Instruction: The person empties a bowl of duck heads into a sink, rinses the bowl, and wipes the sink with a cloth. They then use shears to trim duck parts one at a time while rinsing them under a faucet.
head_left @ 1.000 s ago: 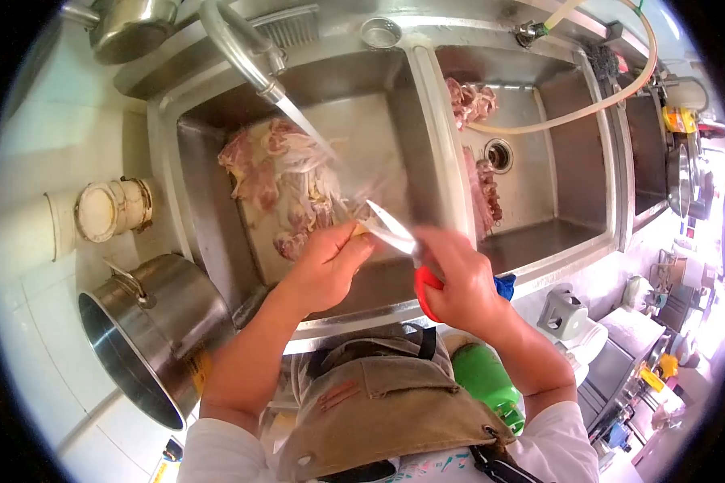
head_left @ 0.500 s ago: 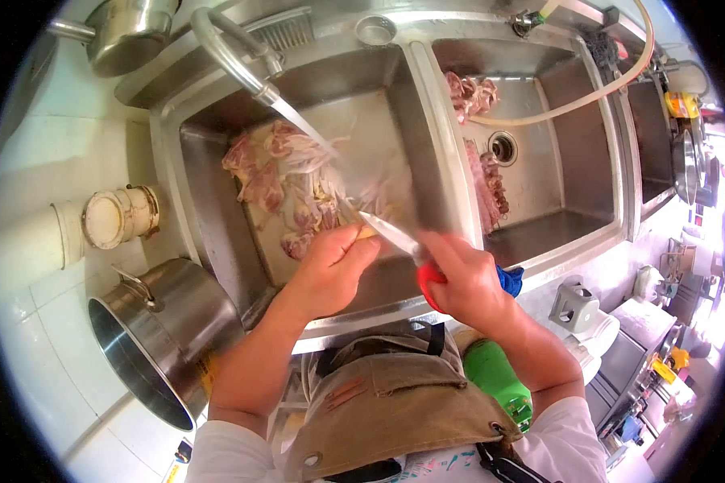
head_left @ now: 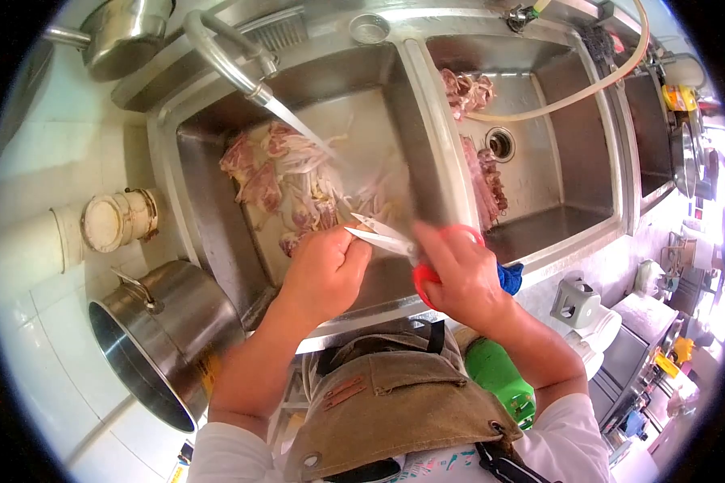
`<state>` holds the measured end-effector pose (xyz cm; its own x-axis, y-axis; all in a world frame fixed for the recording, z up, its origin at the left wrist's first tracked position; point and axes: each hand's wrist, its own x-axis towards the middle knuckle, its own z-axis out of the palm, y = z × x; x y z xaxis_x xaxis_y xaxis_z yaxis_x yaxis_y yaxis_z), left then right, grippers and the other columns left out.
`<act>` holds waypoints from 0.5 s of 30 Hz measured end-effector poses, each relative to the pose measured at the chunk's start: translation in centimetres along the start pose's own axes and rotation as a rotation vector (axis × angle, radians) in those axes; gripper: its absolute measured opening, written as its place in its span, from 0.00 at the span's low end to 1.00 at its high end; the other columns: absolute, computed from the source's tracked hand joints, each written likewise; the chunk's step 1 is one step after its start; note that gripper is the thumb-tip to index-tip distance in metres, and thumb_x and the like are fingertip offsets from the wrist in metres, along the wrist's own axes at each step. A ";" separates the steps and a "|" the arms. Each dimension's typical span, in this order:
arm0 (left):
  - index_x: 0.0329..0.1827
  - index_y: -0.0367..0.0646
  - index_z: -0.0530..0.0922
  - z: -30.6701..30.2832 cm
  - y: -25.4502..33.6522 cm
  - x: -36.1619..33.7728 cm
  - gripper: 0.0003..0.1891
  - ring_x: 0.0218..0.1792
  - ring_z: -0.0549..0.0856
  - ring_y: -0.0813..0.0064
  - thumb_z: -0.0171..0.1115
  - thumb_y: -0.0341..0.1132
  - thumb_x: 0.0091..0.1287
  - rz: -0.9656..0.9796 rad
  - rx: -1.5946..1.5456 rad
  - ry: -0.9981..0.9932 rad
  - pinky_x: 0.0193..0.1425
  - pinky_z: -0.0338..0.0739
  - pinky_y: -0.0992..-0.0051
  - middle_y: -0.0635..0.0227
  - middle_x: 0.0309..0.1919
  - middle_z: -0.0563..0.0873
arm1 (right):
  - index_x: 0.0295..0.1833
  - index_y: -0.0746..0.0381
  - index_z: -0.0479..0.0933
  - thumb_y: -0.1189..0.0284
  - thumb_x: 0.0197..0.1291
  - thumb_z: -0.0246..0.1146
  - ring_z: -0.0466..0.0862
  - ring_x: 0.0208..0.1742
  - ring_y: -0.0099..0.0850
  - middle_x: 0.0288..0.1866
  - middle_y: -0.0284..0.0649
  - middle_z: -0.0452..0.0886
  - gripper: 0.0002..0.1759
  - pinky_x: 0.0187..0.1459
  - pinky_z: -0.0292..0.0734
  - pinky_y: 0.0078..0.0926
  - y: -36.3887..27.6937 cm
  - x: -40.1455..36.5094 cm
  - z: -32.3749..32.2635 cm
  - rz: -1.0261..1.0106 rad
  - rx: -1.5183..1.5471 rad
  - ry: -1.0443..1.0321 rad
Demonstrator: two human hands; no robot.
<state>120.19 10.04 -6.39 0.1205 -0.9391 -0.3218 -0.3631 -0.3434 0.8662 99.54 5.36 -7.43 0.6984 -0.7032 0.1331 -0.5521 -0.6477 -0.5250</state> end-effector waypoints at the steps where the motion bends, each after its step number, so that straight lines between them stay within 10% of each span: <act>1: 0.30 0.34 0.75 0.0 -0.4 -0.1 0.09 0.16 0.73 0.64 0.54 0.32 0.62 0.016 0.020 0.011 0.25 0.68 0.66 0.53 0.15 0.73 | 0.57 0.63 0.71 0.74 0.39 0.69 0.80 0.30 0.38 0.32 0.41 0.74 0.33 0.28 0.78 0.33 0.0 0.0 -0.1 0.004 0.000 -0.004; 15: 0.38 0.36 0.80 -0.1 -0.6 -0.4 0.08 0.19 0.72 0.74 0.54 0.31 0.64 0.008 -0.127 0.006 0.26 0.69 0.73 0.59 0.17 0.75 | 0.57 0.64 0.72 0.77 0.39 0.68 0.79 0.30 0.43 0.31 0.44 0.75 0.32 0.28 0.78 0.37 0.9 -0.8 0.7 0.078 0.320 -0.002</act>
<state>120.43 10.64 -6.71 0.1234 -0.9417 -0.3129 -0.2438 -0.3344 0.9103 98.83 5.56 -8.56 0.6609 -0.7462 0.0808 -0.4328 -0.4668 -0.7712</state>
